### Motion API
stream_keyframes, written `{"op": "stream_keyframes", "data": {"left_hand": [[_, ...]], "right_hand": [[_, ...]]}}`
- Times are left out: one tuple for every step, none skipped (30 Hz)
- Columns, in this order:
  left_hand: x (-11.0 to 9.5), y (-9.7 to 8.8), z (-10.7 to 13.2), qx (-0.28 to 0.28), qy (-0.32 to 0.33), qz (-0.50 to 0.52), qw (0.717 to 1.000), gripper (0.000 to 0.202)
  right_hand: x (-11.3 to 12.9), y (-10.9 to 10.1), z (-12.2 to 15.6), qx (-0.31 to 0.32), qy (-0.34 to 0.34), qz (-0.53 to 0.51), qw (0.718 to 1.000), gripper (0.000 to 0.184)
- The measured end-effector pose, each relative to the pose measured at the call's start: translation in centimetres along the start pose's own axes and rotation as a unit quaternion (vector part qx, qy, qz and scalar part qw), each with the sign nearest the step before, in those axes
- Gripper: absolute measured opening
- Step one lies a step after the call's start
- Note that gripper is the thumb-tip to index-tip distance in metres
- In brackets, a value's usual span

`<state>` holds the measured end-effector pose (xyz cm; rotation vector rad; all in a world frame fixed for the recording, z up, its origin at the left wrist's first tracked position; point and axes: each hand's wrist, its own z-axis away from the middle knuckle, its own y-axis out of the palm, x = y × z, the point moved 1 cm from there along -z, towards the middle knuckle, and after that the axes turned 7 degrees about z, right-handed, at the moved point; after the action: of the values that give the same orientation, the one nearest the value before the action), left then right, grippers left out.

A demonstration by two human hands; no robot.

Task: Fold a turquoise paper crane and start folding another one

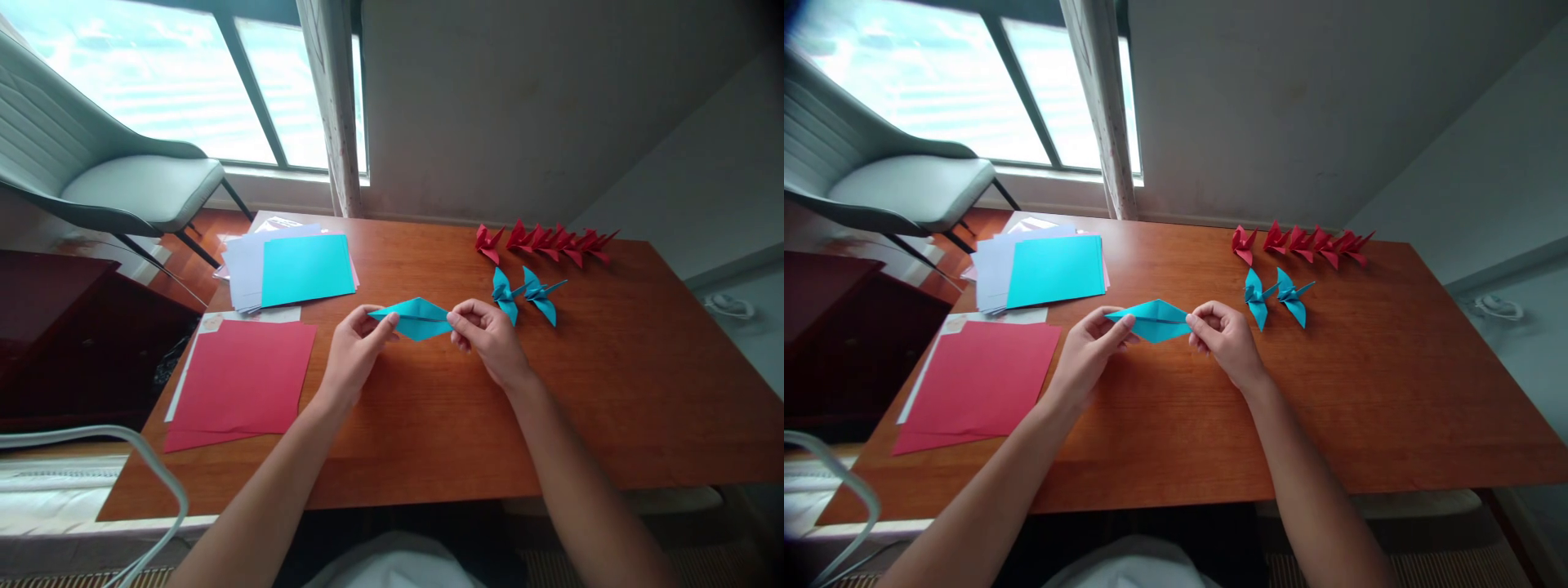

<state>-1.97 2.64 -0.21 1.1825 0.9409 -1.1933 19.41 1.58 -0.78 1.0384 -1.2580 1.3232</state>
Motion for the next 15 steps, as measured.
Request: {"op": "stream_keyframes", "data": {"left_hand": [[-0.2,-0.4,-0.2,-0.029,0.038,-0.028,0.998,0.038],[-0.3,-0.8,-0.4,-0.062,0.089,-0.072,0.992,0.038],[-0.5,-1.0,-0.5,-0.089,0.157,-0.145,0.973,0.036],[-0.5,-1.1,-0.5,-0.095,0.219,-0.224,0.945,0.031],[-0.5,-1.1,-0.5,-0.077,0.268,-0.297,0.913,0.024],[-0.3,-0.9,-0.3,-0.035,0.299,-0.354,0.885,0.018],[-0.1,-0.6,-0.1,0.018,0.31,-0.384,0.87,0.016],[0.2,-0.4,0.2,0.069,0.313,-0.399,0.859,0.019],[0.5,-0.2,0.6,0.11,0.314,-0.407,0.851,0.022],[0.8,0.0,1.0,0.141,0.317,-0.418,0.84,0.027],[1.1,0.0,1.4,0.165,0.32,-0.434,0.826,0.031],[1.4,0.0,1.8,0.187,0.323,-0.455,0.809,0.035],[1.7,-0.2,2.1,0.209,0.329,-0.481,0.785,0.037],[1.9,-0.4,2.3,0.226,0.334,-0.501,0.766,0.038],[2.2,-0.6,2.5,0.24,0.34,-0.521,0.745,0.039]], "right_hand": [[0.0,-0.1,-0.1,0.014,0.013,0.012,1.0,0.033],[0.0,-0.2,-0.1,0.031,0.026,0.031,0.999,0.033],[-0.1,-0.2,-0.2,0.047,0.038,0.057,0.997,0.034],[-0.3,-0.2,-0.2,0.061,0.048,0.084,0.993,0.034],[-0.5,-0.2,-0.2,0.07,0.055,0.111,0.99,0.034],[-0.6,-0.1,-0.3,0.075,0.059,0.135,0.986,0.034],[-0.8,-0.1,-0.3,0.075,0.059,0.155,0.983,0.032],[-1.0,0.0,-0.3,0.072,0.057,0.171,0.981,0.03],[-1.1,-0.1,-0.3,0.067,0.053,0.187,0.979,0.027],[-1.2,-0.1,-0.3,0.061,0.047,0.206,0.976,0.024],[-1.3,-0.2,-0.3,0.055,0.039,0.226,0.972,0.021],[-1.3,-0.4,-0.3,0.05,0.029,0.248,0.967,0.018],[-1.3,-0.5,-0.3,0.042,0.016,0.27,0.962,0.017],[-1.2,-0.7,-0.4,0.03,0.002,0.292,0.956,0.017],[-1.1,-0.8,-0.4,0.014,-0.012,0.313,0.95,0.017]]}}
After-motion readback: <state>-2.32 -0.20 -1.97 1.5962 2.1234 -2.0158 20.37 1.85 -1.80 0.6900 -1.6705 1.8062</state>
